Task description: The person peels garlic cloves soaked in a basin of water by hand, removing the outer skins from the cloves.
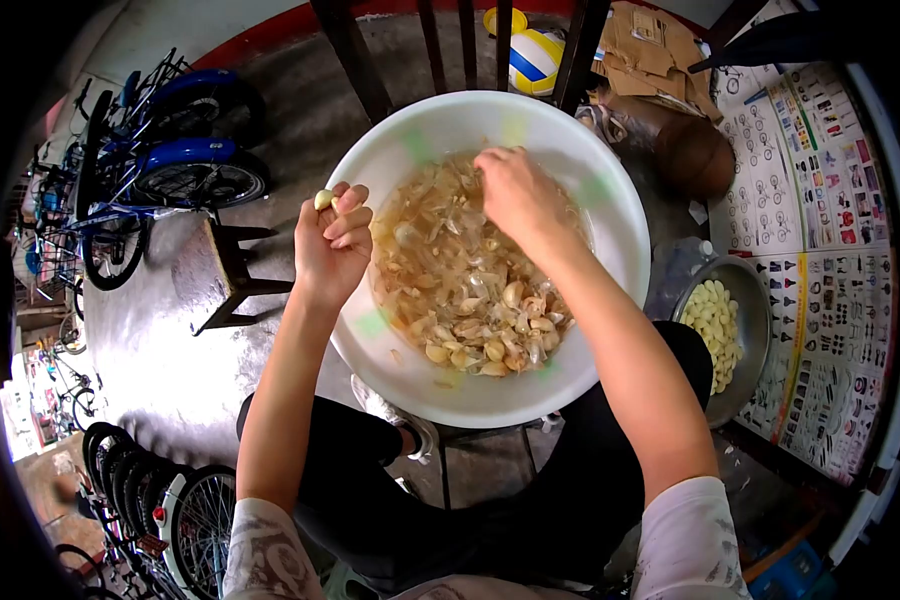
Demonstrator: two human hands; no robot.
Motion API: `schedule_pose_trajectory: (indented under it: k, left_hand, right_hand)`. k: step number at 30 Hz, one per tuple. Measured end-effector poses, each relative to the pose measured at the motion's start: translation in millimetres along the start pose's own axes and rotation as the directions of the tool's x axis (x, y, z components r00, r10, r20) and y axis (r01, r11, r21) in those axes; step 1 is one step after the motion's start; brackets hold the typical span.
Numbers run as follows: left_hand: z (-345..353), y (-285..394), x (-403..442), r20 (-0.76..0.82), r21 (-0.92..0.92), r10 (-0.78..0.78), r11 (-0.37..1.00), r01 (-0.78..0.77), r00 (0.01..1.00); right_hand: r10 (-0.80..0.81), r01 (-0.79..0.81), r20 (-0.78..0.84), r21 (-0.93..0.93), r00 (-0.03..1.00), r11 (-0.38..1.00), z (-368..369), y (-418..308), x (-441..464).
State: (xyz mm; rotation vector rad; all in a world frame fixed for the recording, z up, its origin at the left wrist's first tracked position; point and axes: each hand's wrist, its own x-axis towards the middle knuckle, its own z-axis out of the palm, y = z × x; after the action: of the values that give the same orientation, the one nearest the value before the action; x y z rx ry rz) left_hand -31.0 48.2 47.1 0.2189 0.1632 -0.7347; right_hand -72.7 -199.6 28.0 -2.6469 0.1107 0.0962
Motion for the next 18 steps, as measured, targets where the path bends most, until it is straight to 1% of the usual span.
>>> schedule_pose_trajectory:
  k: [1,3,4,5,7,8,9,11,12,13,15,16,18]
  left_hand:
    - [3.9,0.2,-0.5,0.002,0.001,0.002,1.000,-0.002,1.000]
    - [12.8,-3.0,-2.7,-0.147,0.253,0.039,0.967,0.000,0.988]
    - [15.1,-3.9,-2.3,-0.194,0.333,0.063,0.943,0.006,0.979]
    - [14.4,-3.7,-2.0,-0.197,0.334,0.068,0.943,0.002,0.978]
    - [12.9,-2.4,-0.4,-0.200,0.435,0.092,0.900,0.005,0.975]
    - [11.4,-1.0,-0.3,-0.206,0.456,0.098,0.890,0.007,0.974]
    - [12.0,0.3,0.9,-0.205,0.463,0.110,0.887,-0.002,0.973]
    - [12.1,-1.4,-0.9,-0.183,0.522,0.111,0.853,0.001,0.977]
    - [15.2,-2.3,-1.6,-0.186,0.549,0.124,0.836,-0.002,0.975]
    - [15.1,-1.5,-1.8,-0.189,0.550,0.126,0.835,-0.001,0.974]
    - [14.6,-1.2,-1.4,-0.206,0.566,0.150,0.825,-0.007,0.967]
    - [14.5,-1.5,-1.1,-0.205,0.564,0.145,0.826,-0.004,0.968]
    - [15.2,-0.5,-0.9,-0.202,0.592,0.163,0.806,-0.012,0.966]
  right_hand:
    - [-0.002,0.002,-0.002,0.000,1.000,1.000,7.6,-4.0,0.2]
    - [-0.222,0.208,-0.088,-0.152,0.971,0.966,27.6,-16.1,-6.5]
    - [-0.260,0.252,-0.044,-0.132,0.965,0.959,35.8,-20.0,-10.0]
    - [-0.264,0.257,-0.042,-0.128,0.964,0.958,40.3,-21.7,-11.2]
    - [-0.122,0.148,0.136,-0.198,0.983,0.969,45.7,-25.0,-9.6]
    - [-0.097,0.132,0.145,-0.255,0.985,0.958,45.2,-22.1,-7.0]
    - [-0.109,0.142,0.142,-0.249,0.984,0.958,44.2,-19.1,-1.4]
    - [-0.048,0.082,0.175,-0.193,0.983,0.978,44.8,-11.6,6.3]
    - [-0.086,0.104,0.111,-0.168,0.990,0.980,47.7,-8.4,8.7]
    - [-0.087,0.105,0.112,-0.165,0.990,0.981,51.4,-5.7,9.3]
    - [-0.146,0.126,-0.083,-0.210,0.986,0.970,52.1,-2.4,7.2]
    - [-0.142,0.122,-0.084,-0.212,0.986,0.970,49.8,-3.3,5.0]
    - [0.003,-0.021,-0.062,-0.279,0.998,0.960,45.4,-7.9,3.1]
